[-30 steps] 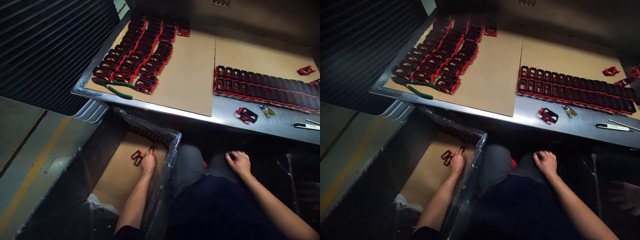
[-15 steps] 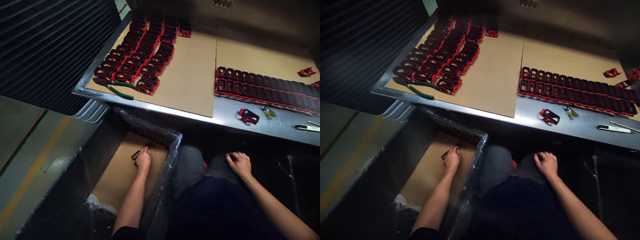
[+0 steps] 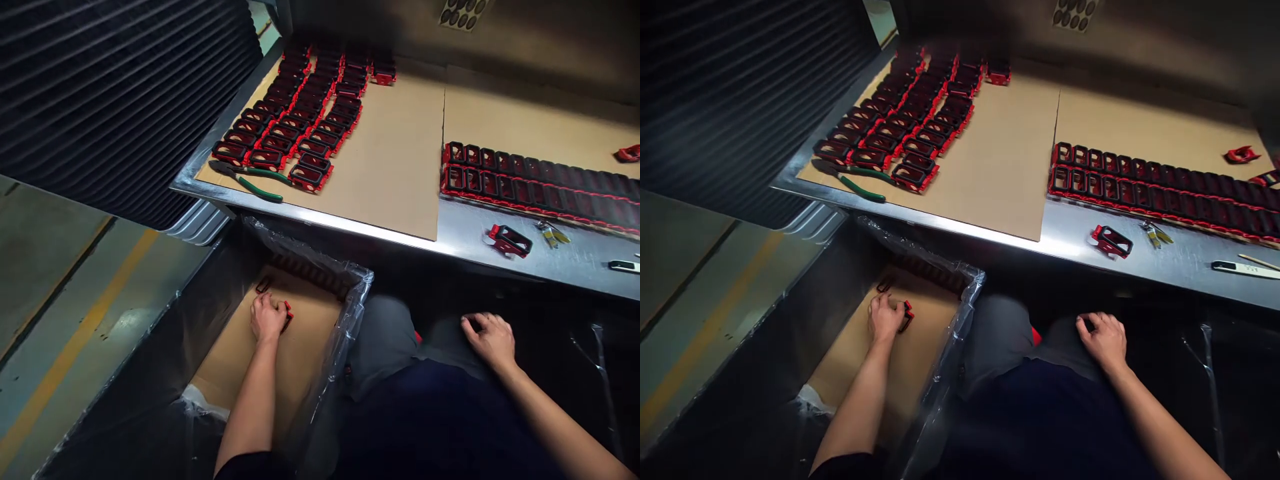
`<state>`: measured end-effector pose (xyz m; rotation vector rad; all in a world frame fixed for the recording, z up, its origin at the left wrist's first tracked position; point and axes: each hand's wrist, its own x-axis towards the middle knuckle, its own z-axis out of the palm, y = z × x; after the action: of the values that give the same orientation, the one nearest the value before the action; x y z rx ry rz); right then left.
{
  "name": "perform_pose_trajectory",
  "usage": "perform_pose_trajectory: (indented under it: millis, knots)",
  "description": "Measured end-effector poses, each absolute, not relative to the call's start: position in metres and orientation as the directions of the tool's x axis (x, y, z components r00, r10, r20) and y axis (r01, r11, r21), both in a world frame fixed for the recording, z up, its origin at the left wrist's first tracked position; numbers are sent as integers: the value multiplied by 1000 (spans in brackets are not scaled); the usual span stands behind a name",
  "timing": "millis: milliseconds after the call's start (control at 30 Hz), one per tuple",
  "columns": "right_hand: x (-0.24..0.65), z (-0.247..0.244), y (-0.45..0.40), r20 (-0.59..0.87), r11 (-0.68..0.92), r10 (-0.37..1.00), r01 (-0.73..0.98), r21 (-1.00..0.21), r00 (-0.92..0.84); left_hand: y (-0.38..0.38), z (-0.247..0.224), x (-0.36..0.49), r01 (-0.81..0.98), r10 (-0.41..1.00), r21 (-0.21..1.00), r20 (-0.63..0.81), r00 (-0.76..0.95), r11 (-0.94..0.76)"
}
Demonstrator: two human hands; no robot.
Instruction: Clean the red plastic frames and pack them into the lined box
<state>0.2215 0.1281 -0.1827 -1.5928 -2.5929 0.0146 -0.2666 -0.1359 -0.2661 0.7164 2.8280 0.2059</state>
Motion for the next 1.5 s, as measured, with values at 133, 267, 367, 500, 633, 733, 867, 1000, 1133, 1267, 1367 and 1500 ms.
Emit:
perform_pose_trajectory:
  millis: [133, 267, 367, 500, 633, 733, 867, 1000, 1133, 1267, 1367, 1500]
  knots:
    - [221, -183, 129, 80, 448, 893, 893, -50, -443, -170, -266, -245, 563, 608, 231, -262, -750, 794]
    - [220, -184, 132, 49, 446, 895, 894, -48, -444, -184, -270, -237, 546, 585, 209, -317, -747, 811]
    - [220, -184, 131, 38, 449, 893, 892, -51, -448, -178, -272, -235, 487, 515, 171, -342, -786, 856]
    - [219, -182, 129, 52, 445, 895, 894, -50, -443, -158, -271, -238, 396, 408, 112, -383, -829, 911]
    - [217, -181, 129, 69, 440, 897, 896, -63, -436, -132, -267, -257, 320, 320, 64, -387, -865, 945]
    - [217, -181, 129, 59, 441, 897, 895, -73, -438, -113, -262, -274, 270, 264, 34, -356, -896, 962]
    - [219, -183, 129, 62, 436, 900, 896, -80, -432, -98, -255, -288, 263, 253, 17, -330, -909, 965]
    - [219, -184, 129, 68, 430, 903, 899, -90, -425, -92, -255, -300, 297, 278, 0, -347, -896, 955]
    - [218, -184, 128, 89, 429, 902, 899, -86, -422, -84, -258, -314, 320, 285, -37, -370, -884, 947]
    - [218, -182, 125, 107, 433, 900, 897, -88, -423, -78, -259, -317, 370, 322, -63, -373, -870, 927]
    - [219, -183, 124, 104, 435, 898, 896, -87, -427, -78, -258, -317, 406, 349, -85, -373, -860, 910]
    - [217, -184, 126, 99, 446, 895, 884, -138, -436, -83, -249, -320, 405, 328, -147, -374, -867, 903]
